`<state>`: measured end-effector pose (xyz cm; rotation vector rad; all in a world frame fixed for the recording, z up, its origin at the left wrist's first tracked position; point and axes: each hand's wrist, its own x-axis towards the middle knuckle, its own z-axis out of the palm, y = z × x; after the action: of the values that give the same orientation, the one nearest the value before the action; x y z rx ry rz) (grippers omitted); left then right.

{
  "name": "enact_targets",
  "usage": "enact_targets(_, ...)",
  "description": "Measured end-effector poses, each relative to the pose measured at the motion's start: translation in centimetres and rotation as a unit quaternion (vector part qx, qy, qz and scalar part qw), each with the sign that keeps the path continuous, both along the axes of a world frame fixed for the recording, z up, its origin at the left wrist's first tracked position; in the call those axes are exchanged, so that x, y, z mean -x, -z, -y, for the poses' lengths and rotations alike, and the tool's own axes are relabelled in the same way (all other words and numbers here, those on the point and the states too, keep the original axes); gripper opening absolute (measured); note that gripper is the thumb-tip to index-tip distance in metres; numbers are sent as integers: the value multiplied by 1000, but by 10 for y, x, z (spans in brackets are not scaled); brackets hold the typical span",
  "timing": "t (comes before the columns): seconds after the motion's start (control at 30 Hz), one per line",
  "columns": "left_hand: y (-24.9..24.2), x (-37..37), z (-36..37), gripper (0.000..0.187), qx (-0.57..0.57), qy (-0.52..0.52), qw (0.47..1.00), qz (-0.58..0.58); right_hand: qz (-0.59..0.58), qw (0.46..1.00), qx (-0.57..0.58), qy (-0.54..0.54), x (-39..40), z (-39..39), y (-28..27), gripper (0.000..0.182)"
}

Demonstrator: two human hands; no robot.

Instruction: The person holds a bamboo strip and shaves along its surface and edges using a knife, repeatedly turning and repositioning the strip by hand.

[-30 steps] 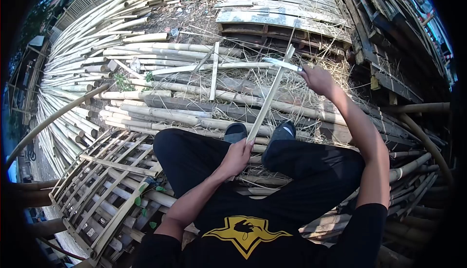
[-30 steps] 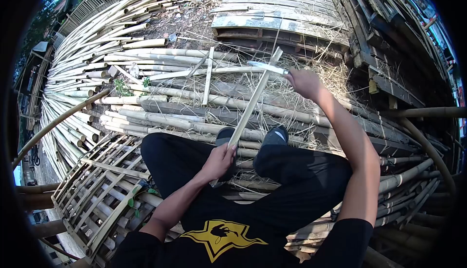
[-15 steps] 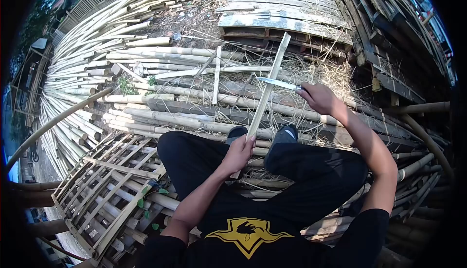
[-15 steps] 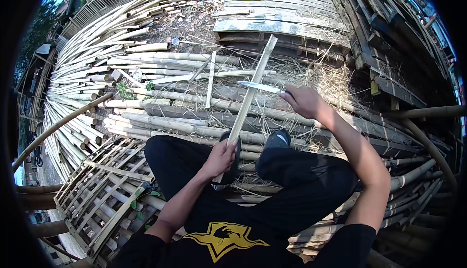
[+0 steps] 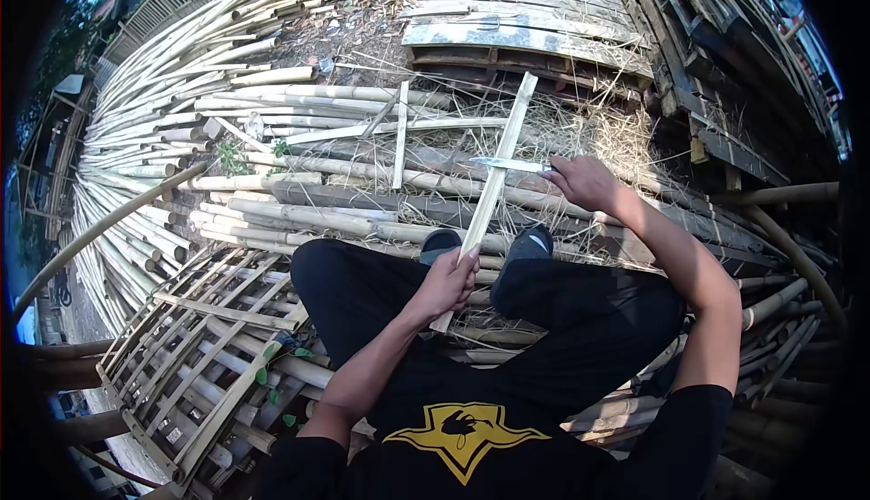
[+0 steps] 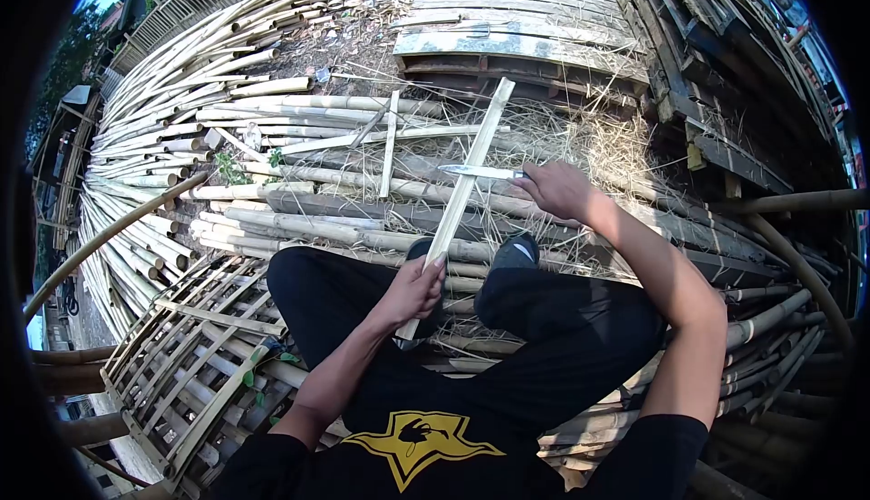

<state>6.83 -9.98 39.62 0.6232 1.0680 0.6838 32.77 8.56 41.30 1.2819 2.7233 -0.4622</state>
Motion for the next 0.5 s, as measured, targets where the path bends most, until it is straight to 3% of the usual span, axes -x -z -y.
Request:
enact_targets(0.13,2,-2,-4,30,-3,-3,1000,2,-85,995,40,32,9,21,2,40)
enact_targets(0.17,2,0,-3,30,-4,-5,1000,-2,-92,996,-4,-14,12,27,3,39)
enact_targets(0.27,-2,-2,-2,29,-21,-18,1000,11,-89,995,46,-21,25,33,-4,38)
enact_targets(0.37,-3,-2,-1,30,-3,-7,1000,-3,-59,998,-16,-25,8,3,17,39)
enact_targets(0.4,-3,0,-1,30,0,3,1000,-15,-64,996,-59,-13,2,-7,20,40)
enact_targets(0.43,-4,0,-1,30,-3,2,1000,-16,-50,998,-5,48,1,-14,19,42)
enact_targets(0.5,-5,-1,7,31,5,26,1000,-13,-56,985,-48,156,-27,-42,31,44)
